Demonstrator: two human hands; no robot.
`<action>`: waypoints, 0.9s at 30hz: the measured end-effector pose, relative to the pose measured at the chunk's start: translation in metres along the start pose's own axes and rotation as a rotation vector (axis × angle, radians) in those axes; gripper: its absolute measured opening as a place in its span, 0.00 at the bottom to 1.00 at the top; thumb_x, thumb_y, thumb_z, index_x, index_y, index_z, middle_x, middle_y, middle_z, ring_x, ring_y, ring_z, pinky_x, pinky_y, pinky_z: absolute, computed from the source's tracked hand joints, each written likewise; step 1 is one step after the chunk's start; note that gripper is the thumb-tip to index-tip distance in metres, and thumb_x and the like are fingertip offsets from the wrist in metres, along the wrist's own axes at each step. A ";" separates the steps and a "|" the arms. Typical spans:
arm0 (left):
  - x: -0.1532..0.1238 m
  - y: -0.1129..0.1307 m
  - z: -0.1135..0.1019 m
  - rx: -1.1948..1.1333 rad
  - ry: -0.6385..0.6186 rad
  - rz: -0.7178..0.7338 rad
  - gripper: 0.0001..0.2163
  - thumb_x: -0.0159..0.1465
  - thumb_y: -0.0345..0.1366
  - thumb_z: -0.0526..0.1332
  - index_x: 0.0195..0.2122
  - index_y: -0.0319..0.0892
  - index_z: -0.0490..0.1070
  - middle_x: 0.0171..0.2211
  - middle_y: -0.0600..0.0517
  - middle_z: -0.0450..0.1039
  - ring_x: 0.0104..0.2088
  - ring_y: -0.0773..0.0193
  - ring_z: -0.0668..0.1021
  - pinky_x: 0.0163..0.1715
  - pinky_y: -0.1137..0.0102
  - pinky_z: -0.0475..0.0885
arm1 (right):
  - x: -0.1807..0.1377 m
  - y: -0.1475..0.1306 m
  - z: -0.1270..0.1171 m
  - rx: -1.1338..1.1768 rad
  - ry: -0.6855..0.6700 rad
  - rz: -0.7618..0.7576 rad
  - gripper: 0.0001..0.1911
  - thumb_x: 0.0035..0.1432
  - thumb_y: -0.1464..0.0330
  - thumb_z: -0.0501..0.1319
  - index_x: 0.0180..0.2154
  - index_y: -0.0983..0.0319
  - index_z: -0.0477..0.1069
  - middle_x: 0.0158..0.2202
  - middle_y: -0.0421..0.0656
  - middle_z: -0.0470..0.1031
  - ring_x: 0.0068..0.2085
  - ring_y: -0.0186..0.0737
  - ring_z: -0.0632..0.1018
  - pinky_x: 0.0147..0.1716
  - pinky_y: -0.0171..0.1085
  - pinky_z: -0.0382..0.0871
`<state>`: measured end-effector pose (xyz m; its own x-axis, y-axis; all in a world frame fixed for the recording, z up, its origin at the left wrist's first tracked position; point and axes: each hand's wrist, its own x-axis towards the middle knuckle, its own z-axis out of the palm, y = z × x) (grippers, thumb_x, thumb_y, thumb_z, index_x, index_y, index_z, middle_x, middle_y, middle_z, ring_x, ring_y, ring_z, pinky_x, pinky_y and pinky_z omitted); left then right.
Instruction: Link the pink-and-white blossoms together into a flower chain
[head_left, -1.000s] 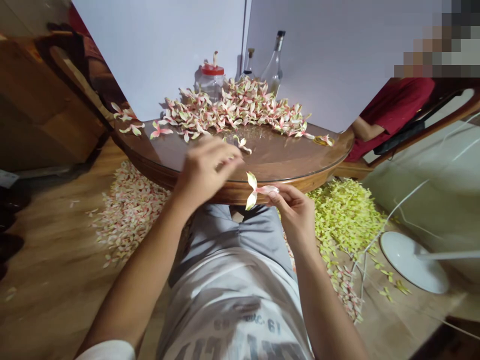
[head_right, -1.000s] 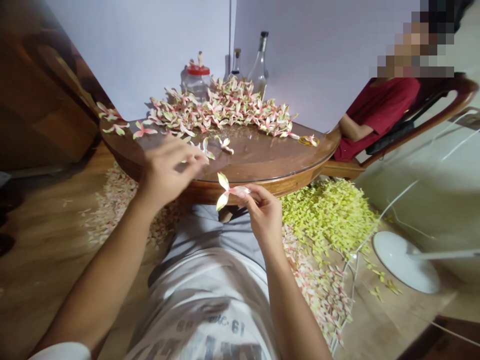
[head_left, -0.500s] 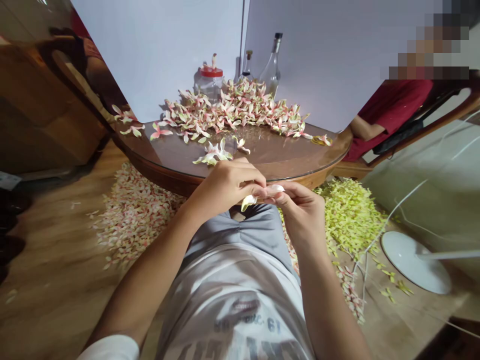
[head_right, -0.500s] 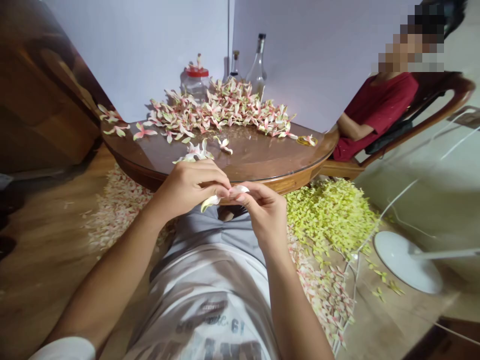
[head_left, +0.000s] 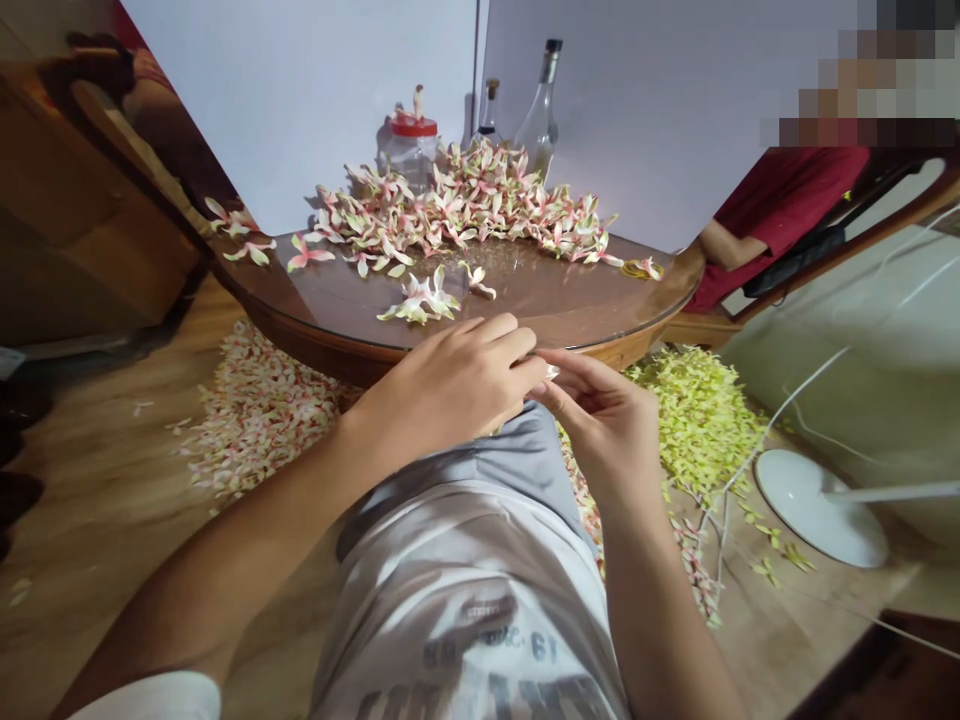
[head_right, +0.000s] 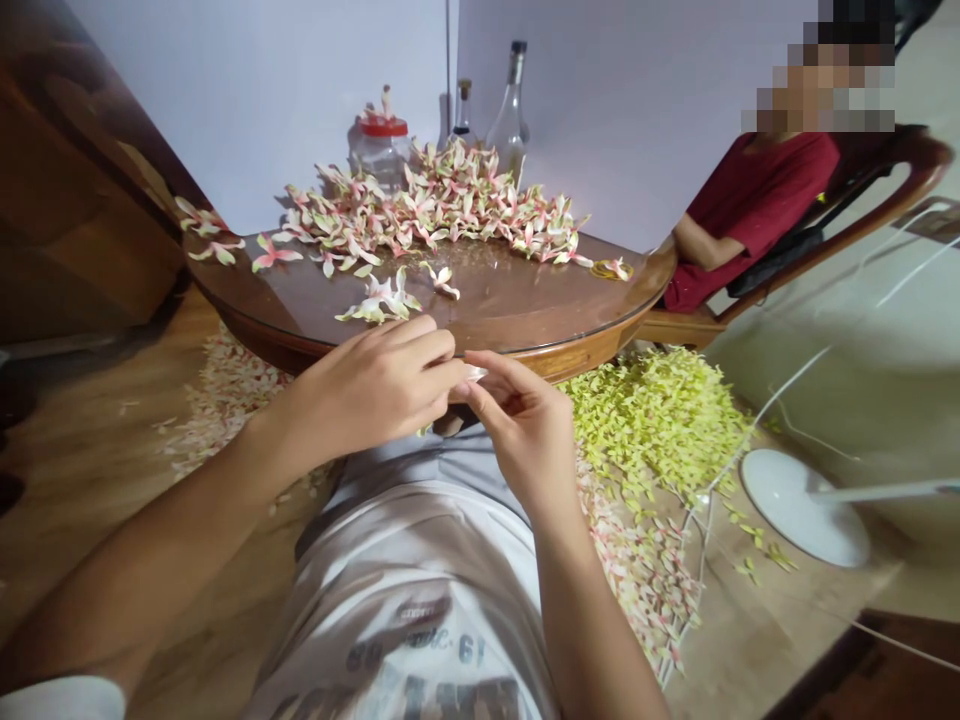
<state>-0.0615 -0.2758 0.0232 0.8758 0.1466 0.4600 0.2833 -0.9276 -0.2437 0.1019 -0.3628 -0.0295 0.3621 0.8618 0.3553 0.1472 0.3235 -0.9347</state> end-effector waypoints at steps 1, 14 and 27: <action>0.000 -0.001 0.002 -0.005 0.014 0.016 0.03 0.70 0.29 0.58 0.39 0.40 0.71 0.37 0.48 0.72 0.41 0.54 0.74 0.40 0.62 0.71 | -0.001 0.000 0.001 -0.006 -0.014 -0.003 0.15 0.57 0.67 0.73 0.47 0.56 0.82 0.28 0.36 0.77 0.28 0.32 0.75 0.28 0.31 0.70; -0.031 0.018 0.059 -0.179 0.907 -0.483 0.08 0.62 0.25 0.60 0.31 0.44 0.64 0.30 0.52 0.69 0.34 0.61 0.72 0.38 0.66 0.71 | 0.012 0.024 0.031 0.292 -0.017 0.122 0.12 0.54 0.67 0.73 0.41 0.57 0.78 0.26 0.35 0.78 0.29 0.36 0.81 0.33 0.34 0.78; -0.045 -0.009 0.083 -0.233 1.291 -0.961 0.09 0.63 0.25 0.51 0.28 0.45 0.58 0.27 0.55 0.62 0.31 0.64 0.70 0.38 0.67 0.69 | 0.012 0.044 0.049 0.498 0.113 0.264 0.11 0.49 0.66 0.75 0.35 0.58 0.78 0.30 0.37 0.82 0.32 0.36 0.84 0.39 0.36 0.83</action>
<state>-0.0709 -0.2453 -0.0661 -0.5057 0.4115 0.7583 0.3349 -0.7164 0.6121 0.0678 -0.3193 -0.0669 0.4281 0.8999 0.0826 -0.4026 0.2718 -0.8741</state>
